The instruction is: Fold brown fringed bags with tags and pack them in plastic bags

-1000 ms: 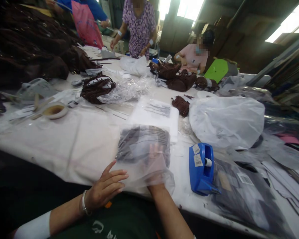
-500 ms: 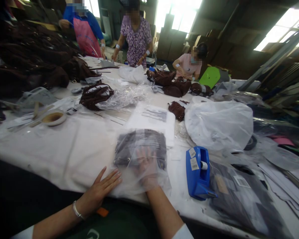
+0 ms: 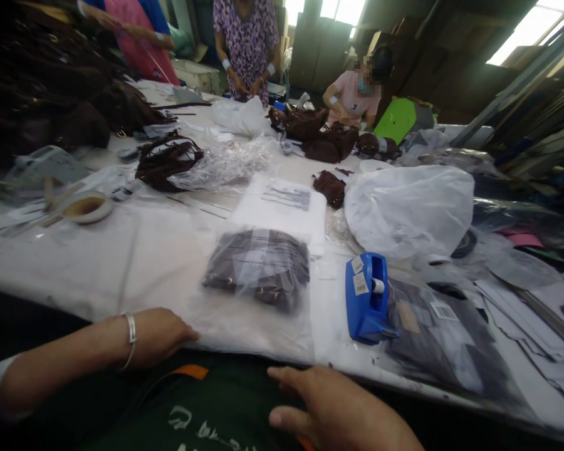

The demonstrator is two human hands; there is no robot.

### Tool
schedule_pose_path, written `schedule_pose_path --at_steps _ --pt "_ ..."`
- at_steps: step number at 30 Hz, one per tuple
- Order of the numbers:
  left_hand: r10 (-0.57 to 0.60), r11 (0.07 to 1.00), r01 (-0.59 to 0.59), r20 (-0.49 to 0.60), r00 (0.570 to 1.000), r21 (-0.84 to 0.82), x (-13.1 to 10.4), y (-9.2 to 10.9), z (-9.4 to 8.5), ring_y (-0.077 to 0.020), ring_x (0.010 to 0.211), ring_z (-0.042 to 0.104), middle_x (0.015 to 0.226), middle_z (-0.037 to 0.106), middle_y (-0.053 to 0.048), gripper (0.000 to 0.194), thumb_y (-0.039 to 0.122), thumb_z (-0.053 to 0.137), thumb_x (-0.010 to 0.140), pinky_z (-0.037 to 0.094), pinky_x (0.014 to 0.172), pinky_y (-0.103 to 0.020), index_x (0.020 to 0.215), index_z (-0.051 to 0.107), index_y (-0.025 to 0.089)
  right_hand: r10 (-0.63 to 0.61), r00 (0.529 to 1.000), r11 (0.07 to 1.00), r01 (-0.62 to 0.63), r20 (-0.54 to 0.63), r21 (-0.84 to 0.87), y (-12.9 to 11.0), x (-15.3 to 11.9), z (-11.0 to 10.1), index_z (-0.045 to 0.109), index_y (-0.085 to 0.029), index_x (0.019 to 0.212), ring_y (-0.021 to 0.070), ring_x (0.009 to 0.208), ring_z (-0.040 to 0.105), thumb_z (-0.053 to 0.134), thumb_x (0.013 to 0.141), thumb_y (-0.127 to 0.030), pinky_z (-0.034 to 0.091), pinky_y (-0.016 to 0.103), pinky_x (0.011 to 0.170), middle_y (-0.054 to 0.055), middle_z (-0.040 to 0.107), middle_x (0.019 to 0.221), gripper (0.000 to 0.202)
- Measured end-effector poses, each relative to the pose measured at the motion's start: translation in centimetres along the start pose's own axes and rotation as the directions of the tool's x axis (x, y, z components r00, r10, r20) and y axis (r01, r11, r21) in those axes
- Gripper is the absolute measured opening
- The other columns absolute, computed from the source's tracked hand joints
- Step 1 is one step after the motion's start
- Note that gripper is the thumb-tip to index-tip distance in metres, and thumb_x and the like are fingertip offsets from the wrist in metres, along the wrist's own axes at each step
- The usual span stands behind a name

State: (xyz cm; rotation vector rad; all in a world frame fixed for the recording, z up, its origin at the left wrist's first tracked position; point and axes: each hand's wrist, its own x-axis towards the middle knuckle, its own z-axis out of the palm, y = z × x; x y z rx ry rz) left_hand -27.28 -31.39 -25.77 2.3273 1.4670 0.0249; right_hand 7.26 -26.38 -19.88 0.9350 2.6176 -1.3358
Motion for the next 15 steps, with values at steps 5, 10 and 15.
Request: schedule_pose_path --at_steps 5,10,15 --pt "0.233 0.972 -0.227 -0.245 0.941 0.054 6.6 0.4 -3.0 -0.0236 0.129 0.042 0.137 0.05 -0.009 0.041 0.027 0.047 0.091 0.022 0.111 -0.047 0.133 0.048 0.024 -0.08 0.803 0.95 -0.118 -0.591 -0.288 0.2 8.5 -1.7 0.034 -0.028 0.141 0.0234 0.129 0.043 0.042 0.094 -0.035 0.028 0.048 0.11 0.005 0.048 0.139 0.048" --pt "0.429 0.899 -0.437 -0.139 0.893 -0.032 8.5 -2.3 0.2 -0.0142 0.135 0.032 0.145 0.04 0.001 0.055 0.02 0.052 0.088 0.009 0.117 -0.039 0.139 0.036 0.034 -0.346 0.891 0.785 0.104 -0.292 -0.611 5.5 11.9 4.7 0.019 -0.025 0.145 0.0229 0.141 0.019 0.046 0.091 -0.032 0.013 0.05 0.115 0.004 0.026 0.151 0.06" --pt "0.464 0.849 -0.46 -0.051 0.885 -0.261 4.5 -4.1 0.2 -0.0168 0.134 0.033 0.144 0.04 -0.001 0.054 0.034 0.057 0.087 0.015 0.116 -0.036 0.138 0.039 0.035 -0.395 0.918 0.783 0.35 0.023 -0.514 7.3 7.6 3.4 0.018 -0.028 0.145 0.0201 0.139 0.022 0.049 0.089 -0.042 0.018 0.044 0.115 0.002 0.029 0.15 0.065"
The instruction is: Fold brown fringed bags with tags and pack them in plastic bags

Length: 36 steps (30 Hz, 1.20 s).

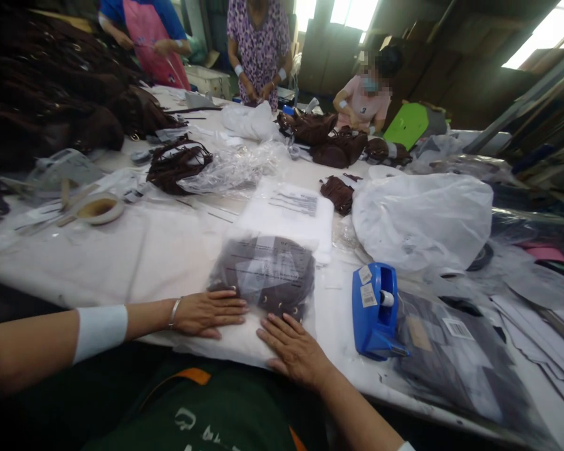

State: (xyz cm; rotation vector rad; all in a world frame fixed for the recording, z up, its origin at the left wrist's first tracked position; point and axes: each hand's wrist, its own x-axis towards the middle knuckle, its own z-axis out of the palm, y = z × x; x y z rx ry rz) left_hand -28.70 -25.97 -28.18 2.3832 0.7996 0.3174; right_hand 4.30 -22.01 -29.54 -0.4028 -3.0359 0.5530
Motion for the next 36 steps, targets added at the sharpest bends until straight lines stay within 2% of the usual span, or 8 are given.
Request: schedule_pose_path --at_steps 5,12,16,21,24,29,32,36 --pt "-0.025 0.998 0.025 0.004 1.0 -0.05 -4.6 1.4 -1.0 -0.0262 0.136 0.03 0.146 0.035 -0.013 0.083 0.058 0.065 0.074 0.021 0.114 -0.04 0.142 0.034 0.023 0.066 0.99 0.969 -0.093 0.123 0.229 0.5 -4.1 -2.7 0.023 -0.028 0.145 0.0254 0.137 0.028 0.065 0.076 -0.045 0.023 0.046 0.113 0.006 0.028 0.15 0.082" --pt "-0.199 0.972 0.159 -0.255 0.946 -0.172 -4.7 0.7 0.1 -0.0218 0.114 0.056 0.119 0.064 -0.01 0.034 0.03 0.052 0.088 0.043 0.1 -0.035 0.12 0.06 0.023 0.258 0.966 0.878 -0.24 0.013 0.414 1.7 -5.6 -2.2 0.042 -0.028 0.137 0.0236 0.129 0.043 0.055 0.079 -0.021 0.035 0.045 0.109 0.006 0.048 0.139 0.06" --pt "-0.543 0.833 0.409 -0.408 0.734 -0.373 -4.3 1.2 1.9 -0.0195 0.094 0.064 0.099 0.07 -0.006 0.032 0.036 0.041 0.091 0.05 0.087 -0.031 0.1 0.068 0.02 0.39 0.897 0.838 -0.252 -0.207 0.484 2.0 -5.8 0.1 0.058 -0.028 0.122 0.0186 0.116 0.056 0.041 0.089 -0.021 0.045 0.04 0.101 0.004 0.063 0.122 0.038" --pt "-0.748 0.613 0.694 -0.56 0.355 -0.378 -3.8 2.8 4.2 -0.0215 0.083 0.065 0.087 0.07 -0.005 0.041 0.046 0.034 0.093 0.05 0.076 -0.03 0.092 0.065 0.019 0.631 0.546 0.775 -0.413 -0.551 0.479 -0.3 -3.8 3.8 0.065 -0.021 0.105 0.0198 0.092 0.067 0.044 0.091 -0.03 0.052 0.034 0.085 0.007 0.071 0.101 0.027" --pt "-0.76 0.517 0.79 -0.602 0.247 -0.329 -3.9 3.4 4.8 -0.0235 0.079 0.065 0.081 0.069 -0.006 0.041 0.044 0.031 0.093 0.047 0.07 -0.031 0.09 0.063 0.019 0.721 0.432 0.689 -0.535 -0.542 0.49 -2.0 -1.5 4.0 0.064 -0.019 0.098 0.019 0.077 0.067 0.04 0.093 -0.038 0.051 0.03 0.073 0.007 0.071 0.087 0.031" --pt "-0.834 0.387 0.894 -0.5 0.234 -0.227 -4.9 3.7 3.6 -0.0163 0.06 0.059 0.06 0.059 0.002 0.04 0.048 0.035 0.092 0.042 0.06 -0.024 0.076 0.06 0.021 0.831 0.438 0.554 -0.707 -0.343 0.439 -2.6 0.9 2.1 0.063 -0.024 0.093 0.0192 0.066 0.064 0.029 0.095 -0.046 0.042 0.025 0.057 0.003 0.068 0.074 0.04" --pt "-0.749 0.4 0.905 -0.621 0.231 -0.146 -4.7 3.6 1.8 -0.0179 0.066 0.058 0.066 0.06 0.0 0.033 0.044 0.04 0.092 0.045 0.067 -0.027 0.085 0.06 0.019 0.852 0.419 0.517 -0.764 -0.313 0.385 -2.2 1.4 2.1 0.062 -0.025 0.089 0.0187 0.06 0.061 0.026 0.095 -0.047 0.035 0.025 0.052 0.002 0.067 0.069 0.043" --pt "-0.374 0.629 0.761 -0.796 0.476 0.16 -1.0 4.2 0.0 -0.0268 0.109 0.05 0.11 0.06 -0.012 0.034 0.034 0.046 0.091 0.037 0.098 -0.042 0.119 0.052 0.014 0.874 0.396 0.479 -0.796 -0.28 0.37 -1.8 1.6 2.5 0.061 -0.024 0.086 0.0173 0.056 0.058 0.026 0.094 -0.046 0.028 0.025 0.051 0.002 0.065 0.067 0.043"
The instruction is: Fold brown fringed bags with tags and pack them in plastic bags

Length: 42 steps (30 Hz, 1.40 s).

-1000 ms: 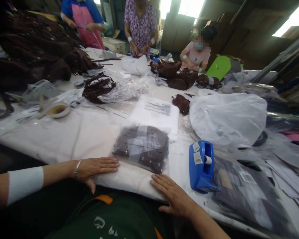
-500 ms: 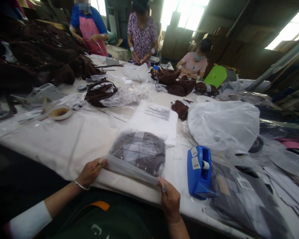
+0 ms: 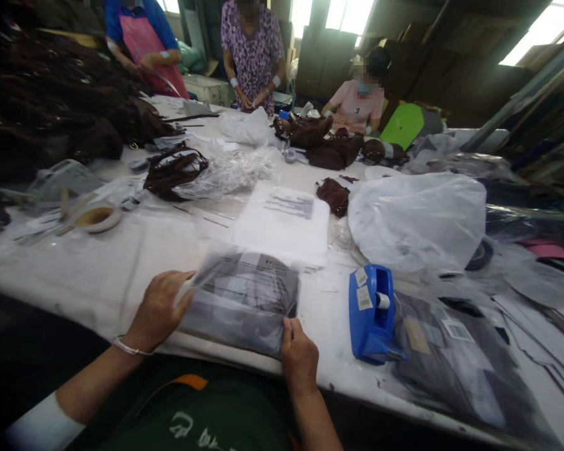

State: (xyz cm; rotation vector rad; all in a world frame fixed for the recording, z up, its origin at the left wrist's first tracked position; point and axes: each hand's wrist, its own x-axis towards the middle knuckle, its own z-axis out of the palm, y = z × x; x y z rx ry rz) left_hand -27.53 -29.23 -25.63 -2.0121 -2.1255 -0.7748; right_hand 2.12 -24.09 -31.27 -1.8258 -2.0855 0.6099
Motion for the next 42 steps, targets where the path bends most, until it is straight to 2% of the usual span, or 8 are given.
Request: schedule_pose_path --at_steps 4,7,16,18,22,28,37,42 --pt "0.294 0.944 -0.244 0.232 0.927 -0.221 2.1 4.2 2.5 -0.0261 0.106 0.049 0.106 0.06 -0.008 0.025 0.039 0.058 0.087 0.04 0.094 -0.041 0.102 0.059 0.018 0.023 1.0 0.99 -0.024 0.01 0.138 -0.1 0.3 -0.4 0.059 -0.023 0.081 0.0168 0.058 0.055 0.029 0.093 -0.047 0.028 0.025 0.054 0.002 0.063 0.066 0.04" --pt "0.267 0.941 -0.181 0.298 0.917 -0.286 2.6 5.1 4.5 -0.0209 0.084 0.052 0.083 0.058 -0.004 0.022 0.035 0.054 0.089 0.043 0.08 -0.036 0.076 0.055 0.018 0.051 0.999 0.951 -0.049 0.002 0.306 0.2 0.9 -0.8 0.055 -0.023 0.071 0.0158 0.059 0.053 0.034 0.092 -0.05 0.031 0.025 0.057 0.001 0.06 0.063 0.04" --pt "0.264 0.933 -0.188 0.231 0.936 -0.307 2.5 4.0 5.9 -0.02 0.078 0.052 0.078 0.057 -0.003 0.026 0.038 0.048 0.092 0.04 0.08 -0.036 0.076 0.053 0.019 0.21 0.977 0.845 -0.161 -0.04 0.509 4.4 -0.4 -4.5 0.058 -0.02 0.077 0.0123 0.045 0.051 0.04 0.089 -0.052 0.036 0.022 0.046 -0.004 0.055 0.052 0.039" --pt "0.27 0.927 -0.197 0.205 0.941 -0.319 2.5 3.9 6.1 -0.0205 0.079 0.052 0.078 0.058 -0.004 0.027 0.04 0.048 0.091 0.04 0.08 -0.036 0.076 0.054 0.018 0.361 0.909 0.78 -0.171 -0.209 0.602 6.6 -1.7 -6.7 0.059 -0.019 0.089 0.012 0.047 0.051 0.042 0.088 -0.053 0.038 0.022 0.047 -0.004 0.055 0.056 0.038" --pt "0.285 0.918 -0.218 0.17 0.943 -0.33 2.6 3.9 6.3 -0.0215 0.078 0.053 0.077 0.058 -0.004 0.03 0.043 0.049 0.09 0.04 0.079 -0.036 0.075 0.055 0.018 0.567 0.626 0.764 -0.155 -0.535 0.627 11.3 -2.3 -11.4 0.06 -0.018 0.107 0.016 0.076 0.058 0.049 0.084 -0.053 0.046 0.028 0.072 0.004 0.064 0.089 0.043" --pt "0.295 0.919 -0.227 0.181 0.938 -0.323 2.9 3.9 6.3 -0.0217 0.077 0.054 0.077 0.059 -0.004 0.029 0.044 0.05 0.089 0.04 0.079 -0.036 0.075 0.056 0.018 0.396 0.862 0.813 -0.168 -0.317 0.558 13.4 1.1 -13.9 0.073 -0.02 0.085 0.0249 0.112 0.053 0.049 0.08 -0.053 0.035 0.037 0.1 0.009 0.062 0.116 0.041" --pt "0.266 0.928 -0.206 0.163 0.95 -0.312 2.6 3.9 6.3 -0.0218 0.077 0.054 0.076 0.059 -0.004 0.03 0.044 0.049 0.089 0.041 0.078 -0.036 0.073 0.055 0.02 0.321 0.735 0.942 -0.182 -0.597 0.282 13.8 -3.4 -10.0 0.068 -0.018 0.075 0.0287 0.115 0.048 0.054 0.079 -0.049 0.029 0.045 0.104 0.012 0.063 0.108 0.034" --pt "0.261 0.928 -0.202 0.157 0.953 -0.314 2.5 3.7 6.5 -0.0209 0.076 0.054 0.076 0.059 -0.004 0.031 0.044 0.049 0.089 0.042 0.076 -0.034 0.073 0.056 0.019 0.288 0.725 0.948 -0.126 -0.625 0.291 14.4 -1.9 -12.7 0.069 -0.018 0.09 0.0266 0.117 0.048 0.048 0.083 -0.05 0.03 0.044 0.105 0.012 0.062 0.114 0.039"
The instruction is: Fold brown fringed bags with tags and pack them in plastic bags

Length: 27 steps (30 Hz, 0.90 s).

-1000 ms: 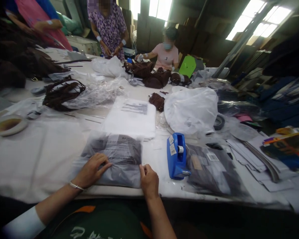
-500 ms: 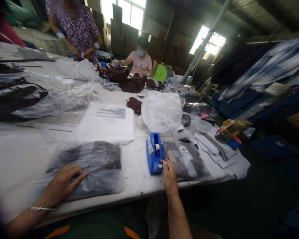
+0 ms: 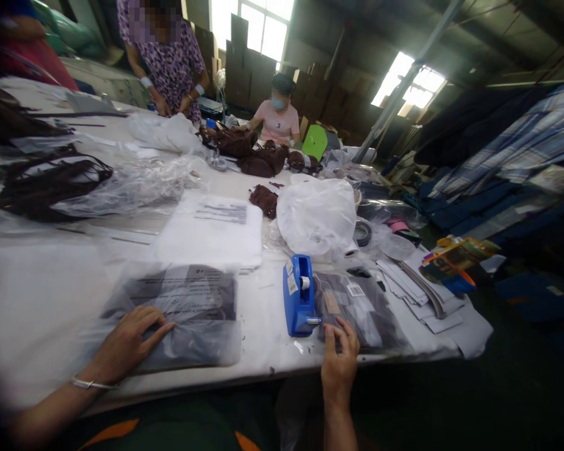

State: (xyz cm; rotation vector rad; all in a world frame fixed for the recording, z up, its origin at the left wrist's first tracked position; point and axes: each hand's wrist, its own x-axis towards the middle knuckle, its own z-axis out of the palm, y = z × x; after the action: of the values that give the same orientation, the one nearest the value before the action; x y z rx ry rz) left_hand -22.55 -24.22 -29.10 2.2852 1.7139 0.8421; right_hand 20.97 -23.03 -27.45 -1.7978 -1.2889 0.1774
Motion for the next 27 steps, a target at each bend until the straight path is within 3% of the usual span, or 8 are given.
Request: schedule_pose_path --at_steps 4,9,14,19,21,23,25,27 --pt "-0.017 1.0 0.017 0.009 1.0 0.006 0.1 0.4 -0.3 -0.0196 0.076 0.053 0.076 0.059 -0.003 0.03 0.041 0.049 0.09 0.042 0.077 -0.034 0.072 0.056 0.019 0.069 0.943 0.972 -0.137 0.325 0.189 -3.0 1.9 0.4 0.055 -0.018 0.126 0.0255 0.114 0.053 0.051 0.081 -0.05 0.034 0.044 0.103 0.008 0.07 0.098 0.055" --pt "-0.08 0.996 0.078 0.051 0.995 0.046 -0.3 1.3 -0.8 -0.0208 0.081 0.053 0.078 0.059 -0.004 0.027 0.038 0.05 0.091 0.04 0.076 -0.035 0.074 0.056 0.018 0.236 0.964 0.943 -0.258 0.123 0.21 -3.3 -2.1 0.3 0.046 -0.026 0.133 0.0262 0.109 0.057 0.06 0.078 -0.049 0.038 0.046 0.101 0.004 0.069 0.096 0.061" --pt "-0.146 0.988 0.143 0.061 0.987 0.051 -0.5 1.4 -0.9 -0.0211 0.085 0.052 0.082 0.059 -0.004 0.024 0.036 0.053 0.09 0.038 0.077 -0.034 0.075 0.056 0.018 0.307 0.946 0.944 -0.29 0.1 -0.157 0.2 -3.5 -1.3 0.047 -0.028 0.133 0.0347 0.105 0.057 0.06 0.074 -0.054 0.039 0.056 0.095 0.007 0.07 0.095 0.065" --pt "-0.156 0.988 0.155 0.081 0.984 0.025 -0.6 1.3 -1.0 -0.0221 0.086 0.05 0.083 0.058 -0.004 0.023 0.036 0.054 0.09 0.037 0.079 -0.036 0.077 0.056 0.017 -0.009 0.95 1.0 0.011 0.313 -0.005 -4.7 -2.9 0.2 0.04 -0.023 0.137 0.0288 0.107 0.056 0.058 0.078 -0.05 0.035 0.05 0.102 0.006 0.066 0.102 0.067" --pt "-0.16 0.987 0.159 0.087 0.983 0.02 -0.6 1.1 -1.0 -0.0222 0.086 0.05 0.084 0.058 -0.005 0.023 0.036 0.054 0.09 0.037 0.079 -0.036 0.077 0.055 0.017 -0.277 0.775 0.961 0.211 0.567 0.181 -9.8 -3.2 3.1 0.034 -0.022 0.14 0.0233 0.1 0.059 0.056 0.082 -0.043 0.036 0.045 0.102 0.003 0.066 0.092 0.066" --pt "-0.169 0.986 0.167 0.095 0.981 0.024 -0.6 1.1 -1.0 -0.0221 0.085 0.05 0.084 0.059 -0.004 0.023 0.036 0.054 0.09 0.037 0.078 -0.036 0.077 0.056 0.017 -0.496 0.462 0.863 0.353 0.735 0.361 -15.0 -3.5 6.9 0.025 -0.024 0.144 0.0199 0.095 0.058 0.05 0.087 -0.034 0.037 0.042 0.1 0.001 0.065 0.088 0.063" --pt "-0.167 0.986 0.164 0.105 0.98 0.036 -0.7 1.1 -1.1 -0.0222 0.085 0.051 0.085 0.059 -0.004 0.022 0.036 0.052 0.09 0.037 0.077 -0.036 0.078 0.056 0.018 -0.552 0.193 0.766 0.503 0.811 0.401 -19.1 -3.9 10.6 0.025 -0.025 0.144 0.0204 0.093 0.057 0.054 0.084 -0.026 0.036 0.042 0.099 0.001 0.066 0.086 0.067" --pt "-0.161 0.986 0.156 0.11 0.981 0.054 -0.7 1.2 -1.2 -0.0224 0.086 0.051 0.085 0.059 -0.005 0.022 0.036 0.051 0.091 0.037 0.077 -0.036 0.079 0.057 0.018 -0.511 0.051 0.665 0.656 0.858 0.357 -21.5 -4.3 13.4 0.027 -0.025 0.144 0.0227 0.092 0.057 0.061 0.078 -0.02 0.035 0.042 0.096 0.003 0.068 0.084 0.074"
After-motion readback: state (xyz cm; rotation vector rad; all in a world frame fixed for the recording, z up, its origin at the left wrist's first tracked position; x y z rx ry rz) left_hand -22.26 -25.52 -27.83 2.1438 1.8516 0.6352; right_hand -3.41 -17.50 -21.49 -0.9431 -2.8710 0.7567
